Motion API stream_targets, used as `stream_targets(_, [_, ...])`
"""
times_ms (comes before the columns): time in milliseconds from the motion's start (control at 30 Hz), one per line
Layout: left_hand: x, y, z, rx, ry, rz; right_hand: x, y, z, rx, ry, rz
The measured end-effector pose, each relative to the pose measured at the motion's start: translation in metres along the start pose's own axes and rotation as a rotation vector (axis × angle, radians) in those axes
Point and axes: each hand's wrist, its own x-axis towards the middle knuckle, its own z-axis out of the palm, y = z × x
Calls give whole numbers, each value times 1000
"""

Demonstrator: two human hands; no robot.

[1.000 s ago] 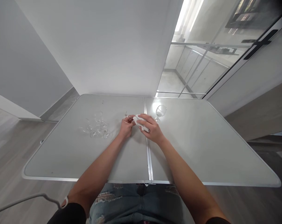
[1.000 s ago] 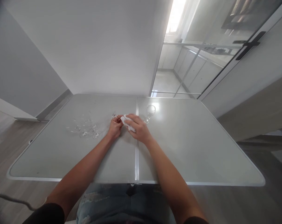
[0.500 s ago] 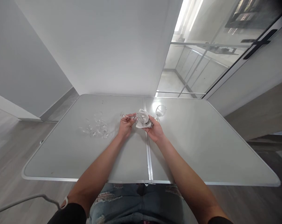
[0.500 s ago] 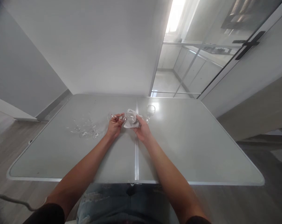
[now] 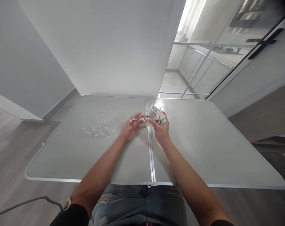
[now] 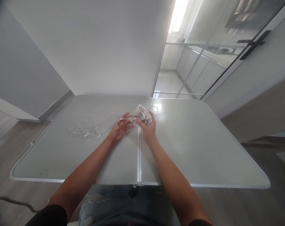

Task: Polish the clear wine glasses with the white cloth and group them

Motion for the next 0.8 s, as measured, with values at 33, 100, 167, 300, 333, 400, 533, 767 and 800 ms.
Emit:
stream_targets(33, [0, 3, 0, -33, -21, -18, 2, -3, -3, -3, 7, -16])
stream_targets(100, [0, 6, 0, -63, -33, -46, 6, -8, -10, -31, -3, -37])
stream_targets(167, [0, 4, 0, -6, -21, -59, 8, -11, -15, -87, -57, -39])
stream_targets(300, [2, -6, 0, 253, 57, -2, 7, -14, -18, -191, -162, -50])
stream_targets(333, [2, -8, -1, 317, 75, 25, 7, -14, -17, -197, -167, -56])
stream_targets(400, [2, -10, -3, 419, 79, 87, 5, -14, -16, -189, -170, -62])
stream_targets(533, [2, -7, -4, 568, -19, 173, 5, -11, -17, -151, -163, -91])
stream_targets(767, [1, -12, -4, 609, 35, 139, 7, -3, -16, -355, -114, -236])
stream_targets(800, [1, -12, -5, 602, 52, 142, 7, -4, -16, -407, -118, -297])
